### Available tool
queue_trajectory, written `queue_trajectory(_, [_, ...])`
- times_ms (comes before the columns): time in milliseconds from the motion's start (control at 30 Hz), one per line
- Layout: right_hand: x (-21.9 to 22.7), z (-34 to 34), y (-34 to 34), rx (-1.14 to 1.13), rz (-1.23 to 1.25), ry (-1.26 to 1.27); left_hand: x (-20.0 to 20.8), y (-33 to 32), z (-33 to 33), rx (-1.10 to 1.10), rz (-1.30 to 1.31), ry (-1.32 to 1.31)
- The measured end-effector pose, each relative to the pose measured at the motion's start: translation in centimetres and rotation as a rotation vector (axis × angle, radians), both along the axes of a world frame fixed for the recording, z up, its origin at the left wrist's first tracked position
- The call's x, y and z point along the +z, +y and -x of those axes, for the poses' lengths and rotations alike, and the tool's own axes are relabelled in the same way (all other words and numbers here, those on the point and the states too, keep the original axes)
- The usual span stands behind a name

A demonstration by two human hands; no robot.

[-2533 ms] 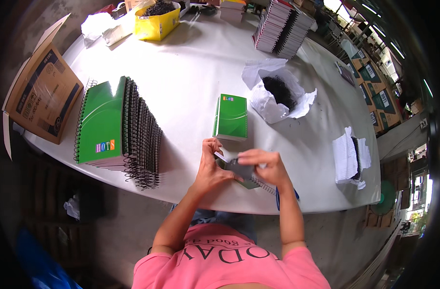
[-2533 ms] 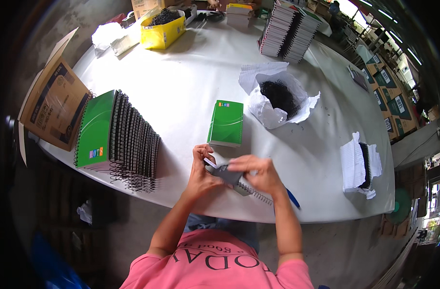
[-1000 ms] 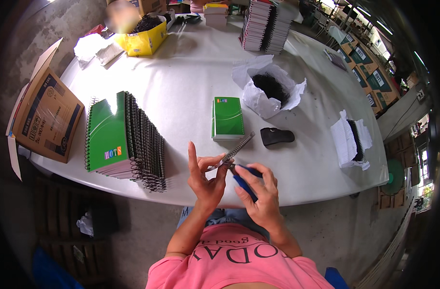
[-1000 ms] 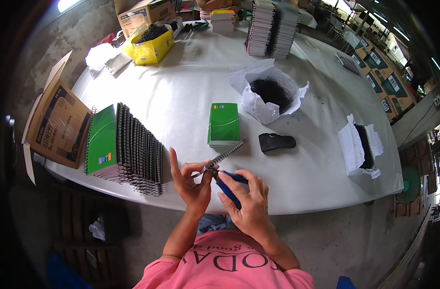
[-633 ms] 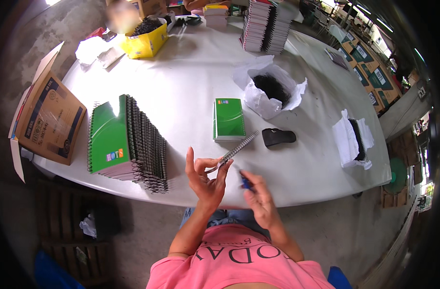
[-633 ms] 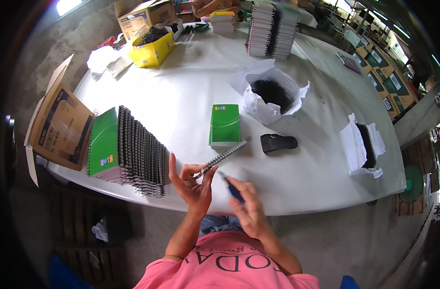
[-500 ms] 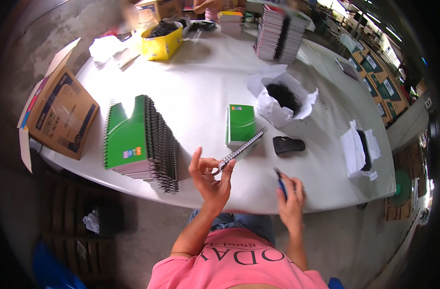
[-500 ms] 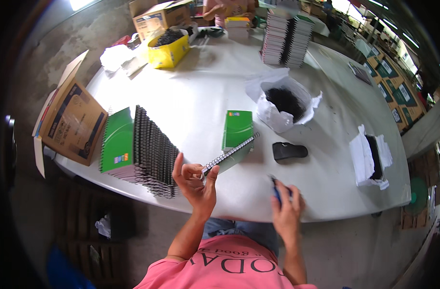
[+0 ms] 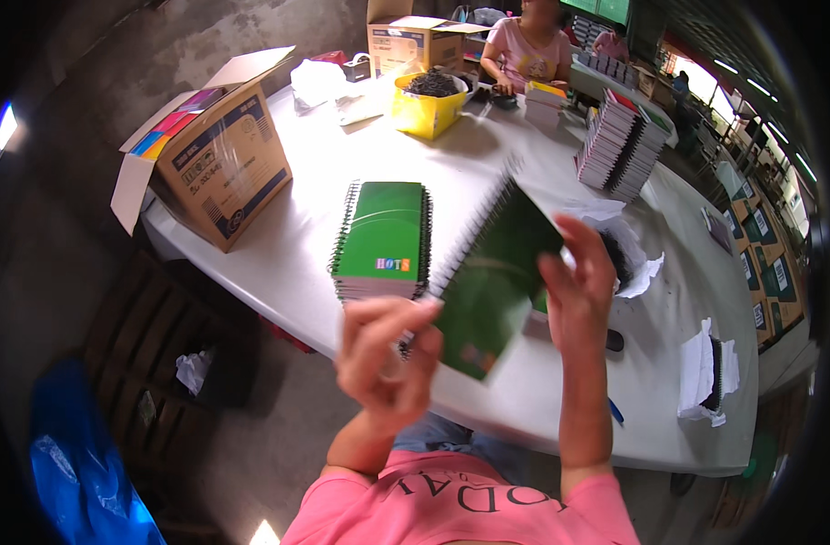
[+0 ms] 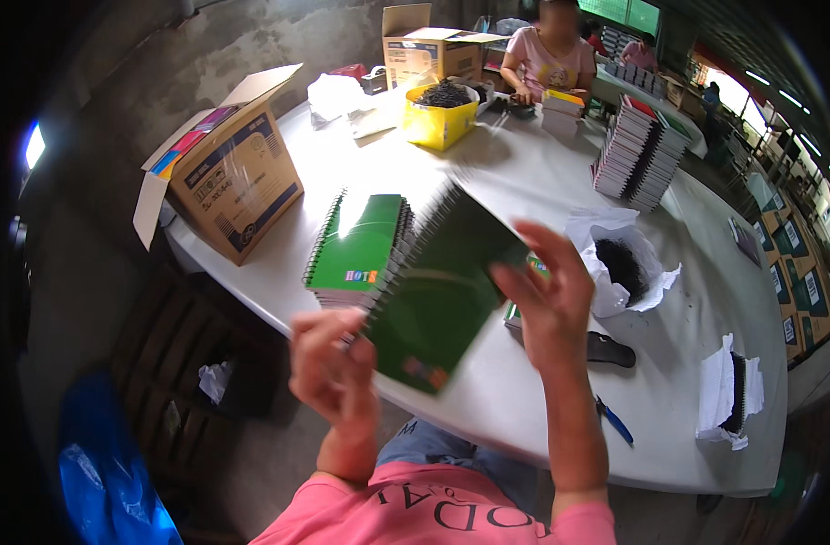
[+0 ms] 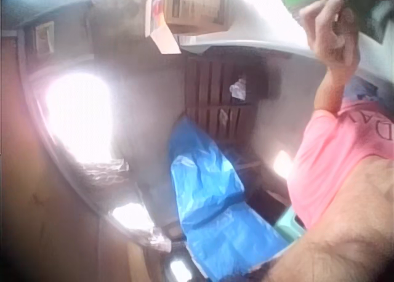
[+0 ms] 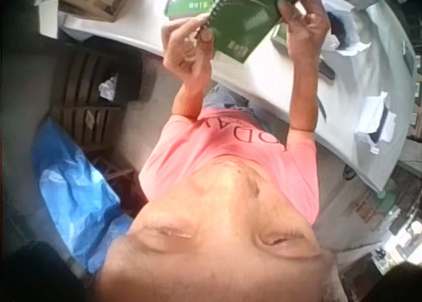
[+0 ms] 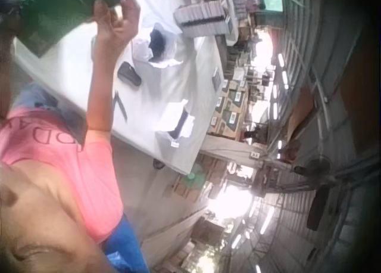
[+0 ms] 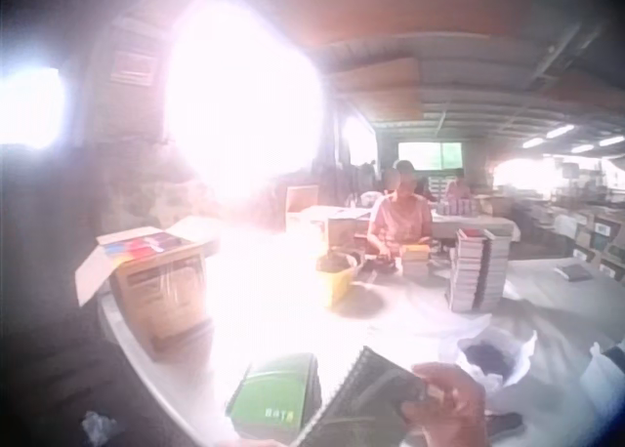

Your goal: The person threads wire coils into the punched holes of green notebook covers and paper stacks by hand, using a pair of pliers to trim and crimp the ends of the wires, and then stacks the finished notebooks.

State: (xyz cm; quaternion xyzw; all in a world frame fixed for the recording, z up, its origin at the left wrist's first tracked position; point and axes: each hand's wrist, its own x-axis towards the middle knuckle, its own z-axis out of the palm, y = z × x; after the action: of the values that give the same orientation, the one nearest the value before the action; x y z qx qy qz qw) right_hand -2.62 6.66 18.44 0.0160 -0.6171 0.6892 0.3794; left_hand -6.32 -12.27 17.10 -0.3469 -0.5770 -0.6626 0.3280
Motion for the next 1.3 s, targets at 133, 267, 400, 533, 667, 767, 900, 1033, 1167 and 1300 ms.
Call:
queue_trajectory(133, [4.8,7.2,-1.2,0.443,0.393,0.066,1.1,-2.8,3.9,0.266,0.131,-0.02])
queue_trajectory(267, [9.3,11.8,-0.2,0.459,0.313,0.374,0.4,-4.1,4.8,0.275,0.082,-0.104])
queue_trajectory(400, [9.2,16.4,-2.2,0.335,-1.035,0.375,-2.4,-3.9,6.9,0.127,0.187,-0.28])
queue_trajectory(533, [6.5,15.3,-8.7,0.662,-1.335,0.077,-5.7,-4.2,8.7,-0.066,0.146,-0.307])
queue_trajectory(667, [5.5,14.4,-4.1,0.518,-0.873,0.101,-5.3,-3.5,8.7,-0.188,0.038,-0.302])
queue_trajectory(767, [4.0,14.5,-0.7,0.424,-0.498,0.145,-5.9,-3.0,9.4,-0.181,0.015,-0.225])
queue_trajectory(900, [1.1,13.9,-2.2,0.273,-1.095,-0.062,-5.7,-2.3,9.6,-0.138,-0.005,-0.229])
queue_trajectory(1033, [-0.2,14.0,-3.5,0.243,-0.813,-0.048,-5.2,-2.2,9.6,-0.043,0.047,-0.2])
queue_trajectory(1167, [-2.2,14.1,-3.3,0.216,-0.28,-0.023,-4.9,-2.2,9.6,-0.05,0.075,-0.184])
queue_trajectory(1300, [-3.1,13.8,-0.9,0.002,-0.143,0.087,-5.0,-2.4,9.6,-0.066,0.068,-0.199])
